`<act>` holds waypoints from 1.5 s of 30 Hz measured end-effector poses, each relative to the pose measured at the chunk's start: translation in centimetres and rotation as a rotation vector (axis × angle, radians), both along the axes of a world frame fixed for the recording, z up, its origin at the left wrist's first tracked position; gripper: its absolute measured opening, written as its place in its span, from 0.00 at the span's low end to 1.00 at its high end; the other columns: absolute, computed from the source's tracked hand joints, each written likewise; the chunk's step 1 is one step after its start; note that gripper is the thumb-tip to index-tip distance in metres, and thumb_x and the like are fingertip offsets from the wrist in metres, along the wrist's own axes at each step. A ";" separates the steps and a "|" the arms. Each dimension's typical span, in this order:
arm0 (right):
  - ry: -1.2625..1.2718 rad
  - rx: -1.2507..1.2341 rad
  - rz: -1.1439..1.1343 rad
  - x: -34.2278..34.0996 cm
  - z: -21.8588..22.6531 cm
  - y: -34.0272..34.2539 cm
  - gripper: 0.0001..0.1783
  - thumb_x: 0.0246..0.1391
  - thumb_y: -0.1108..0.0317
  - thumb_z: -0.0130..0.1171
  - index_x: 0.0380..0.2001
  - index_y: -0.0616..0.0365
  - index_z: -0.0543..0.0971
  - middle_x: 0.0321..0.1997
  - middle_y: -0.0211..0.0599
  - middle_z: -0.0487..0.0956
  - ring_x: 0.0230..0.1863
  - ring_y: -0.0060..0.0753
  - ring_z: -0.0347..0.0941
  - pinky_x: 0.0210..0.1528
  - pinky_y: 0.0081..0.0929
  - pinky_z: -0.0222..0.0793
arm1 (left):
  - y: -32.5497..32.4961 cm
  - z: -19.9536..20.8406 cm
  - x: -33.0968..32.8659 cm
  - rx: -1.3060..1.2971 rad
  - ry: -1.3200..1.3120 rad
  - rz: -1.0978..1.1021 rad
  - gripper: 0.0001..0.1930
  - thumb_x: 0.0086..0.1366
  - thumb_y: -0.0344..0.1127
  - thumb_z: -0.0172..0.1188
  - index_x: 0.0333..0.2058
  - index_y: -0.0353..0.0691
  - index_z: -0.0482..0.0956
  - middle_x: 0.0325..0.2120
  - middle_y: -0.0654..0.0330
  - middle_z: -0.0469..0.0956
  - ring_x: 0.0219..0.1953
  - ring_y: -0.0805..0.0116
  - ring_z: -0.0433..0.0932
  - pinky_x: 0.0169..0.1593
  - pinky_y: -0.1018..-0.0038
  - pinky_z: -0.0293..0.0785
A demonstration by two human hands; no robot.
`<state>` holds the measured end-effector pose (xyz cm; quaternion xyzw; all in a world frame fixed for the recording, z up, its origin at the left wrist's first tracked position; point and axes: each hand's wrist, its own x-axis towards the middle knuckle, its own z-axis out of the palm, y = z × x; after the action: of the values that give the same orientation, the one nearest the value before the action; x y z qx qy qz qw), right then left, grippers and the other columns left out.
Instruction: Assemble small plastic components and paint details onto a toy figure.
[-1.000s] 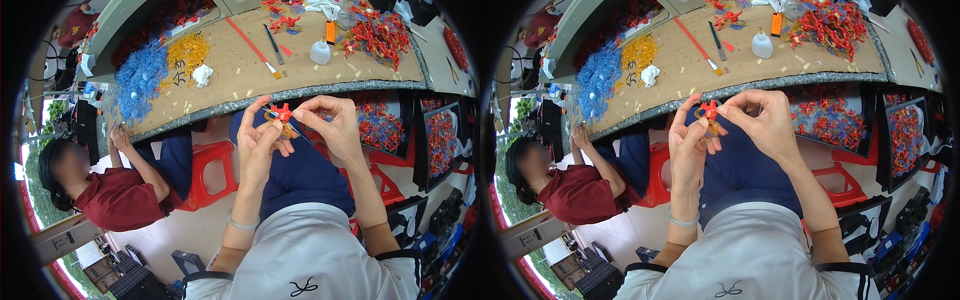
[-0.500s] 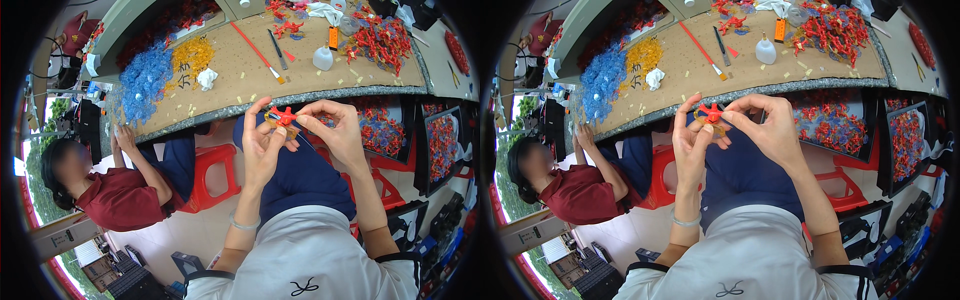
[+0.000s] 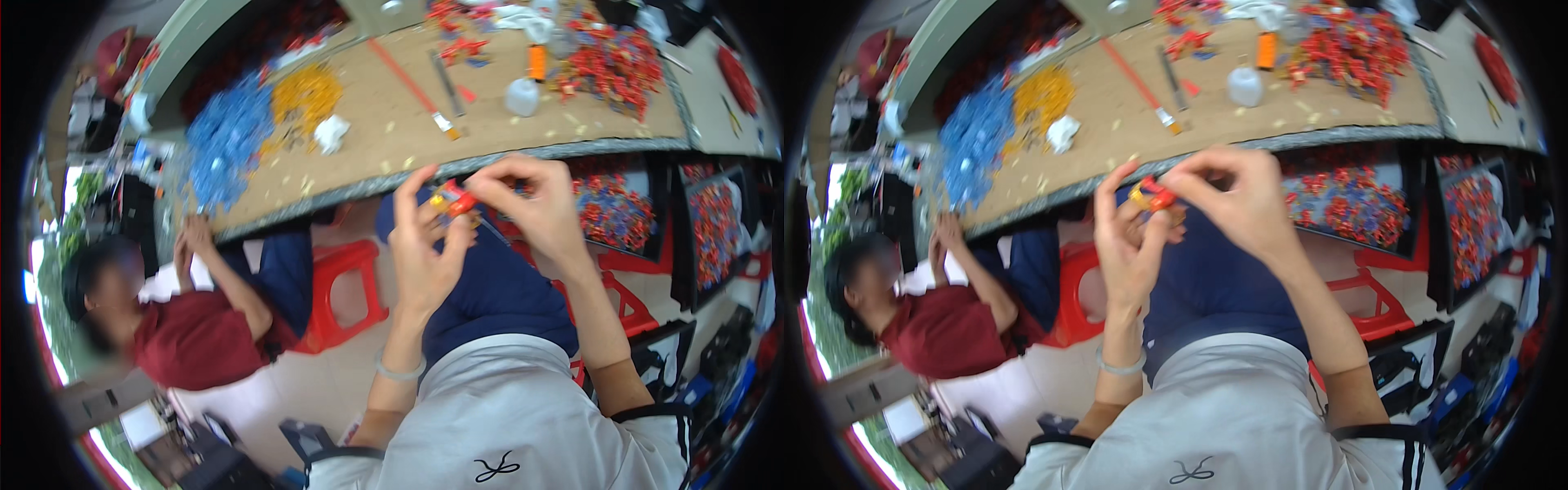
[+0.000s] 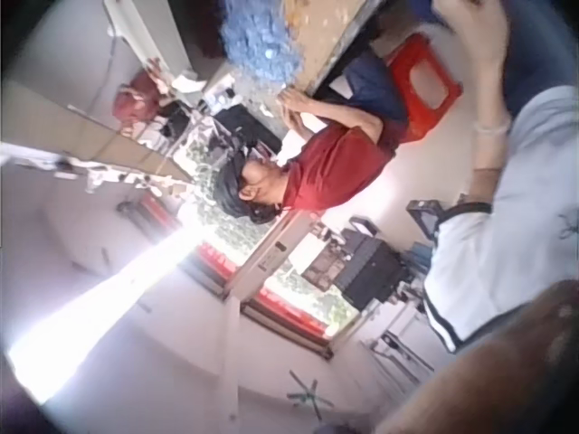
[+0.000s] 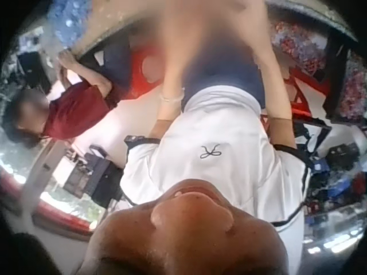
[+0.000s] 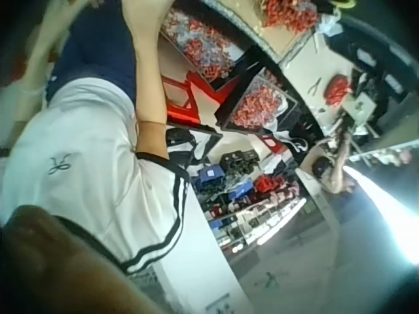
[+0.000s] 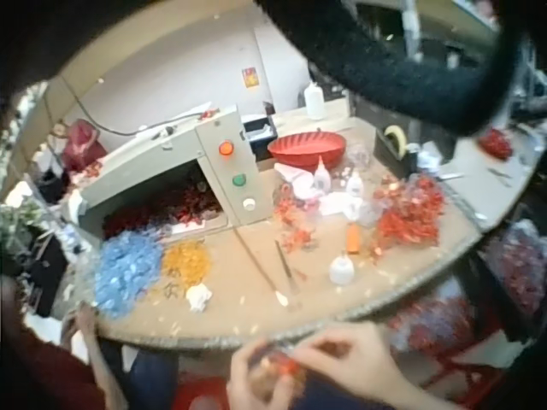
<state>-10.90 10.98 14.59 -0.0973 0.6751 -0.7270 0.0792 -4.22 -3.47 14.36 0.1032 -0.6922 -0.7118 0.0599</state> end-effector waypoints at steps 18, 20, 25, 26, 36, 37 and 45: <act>0.217 -0.009 -0.226 1.1 -0.3 3.6 0.12 0.39 0.68 0.66 0.20 0.70 0.82 0.15 0.46 0.78 0.17 0.32 0.75 0.22 0.27 0.69 | 4.0 1.5 -0.8 -0.499 0.183 -0.123 0.29 0.64 0.25 0.58 0.61 0.29 0.59 0.50 0.42 0.73 0.48 0.56 0.77 0.42 0.69 0.81; 0.218 0.025 -0.205 1.0 0.0 3.7 0.11 0.40 0.68 0.65 0.21 0.69 0.82 0.16 0.45 0.79 0.18 0.30 0.76 0.23 0.26 0.69 | 4.2 1.4 -0.8 -0.411 0.209 -0.122 0.29 0.63 0.26 0.59 0.61 0.28 0.59 0.50 0.42 0.73 0.47 0.56 0.77 0.44 0.69 0.80; 0.204 0.081 -0.171 1.0 0.4 4.1 0.10 0.44 0.69 0.63 0.23 0.68 0.83 0.19 0.43 0.81 0.20 0.27 0.77 0.25 0.23 0.71 | 4.3 1.6 -0.9 -0.320 0.169 -0.154 0.29 0.63 0.27 0.60 0.60 0.27 0.60 0.48 0.41 0.74 0.46 0.55 0.77 0.46 0.68 0.80; 0.199 0.070 -0.177 1.1 0.4 4.2 0.10 0.44 0.69 0.63 0.23 0.68 0.83 0.19 0.43 0.81 0.20 0.27 0.77 0.25 0.23 0.71 | 4.3 1.5 -0.9 -0.334 0.179 -0.151 0.28 0.63 0.28 0.60 0.60 0.27 0.60 0.48 0.41 0.74 0.46 0.56 0.78 0.45 0.68 0.80; 0.217 0.074 -0.195 1.4 0.3 4.7 0.09 0.43 0.70 0.63 0.24 0.68 0.83 0.19 0.44 0.80 0.20 0.28 0.77 0.25 0.24 0.71 | 4.7 1.1 -0.8 -0.280 0.215 -0.185 0.26 0.64 0.25 0.57 0.59 0.27 0.61 0.49 0.41 0.73 0.42 0.58 0.79 0.34 0.74 0.82; 0.213 0.080 -0.191 1.4 0.3 4.7 0.09 0.43 0.70 0.63 0.24 0.67 0.83 0.19 0.44 0.80 0.20 0.28 0.77 0.25 0.24 0.71 | 4.8 1.3 -0.7 -0.285 0.205 -0.184 0.26 0.64 0.25 0.57 0.59 0.27 0.61 0.49 0.41 0.73 0.42 0.58 0.79 0.34 0.75 0.82; 0.189 0.022 -0.236 1.4 0.0 4.3 0.12 0.39 0.68 0.66 0.20 0.69 0.82 0.16 0.47 0.78 0.17 0.34 0.75 0.23 0.29 0.69 | 4.8 1.5 -0.7 -0.443 0.220 -0.174 0.28 0.63 0.24 0.57 0.60 0.27 0.59 0.51 0.41 0.71 0.42 0.58 0.78 0.32 0.74 0.83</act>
<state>-9.45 15.29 14.61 -0.0842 0.6943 -0.7114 -0.0696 -4.95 1.34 15.88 -0.0506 -0.8267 -0.5523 0.0945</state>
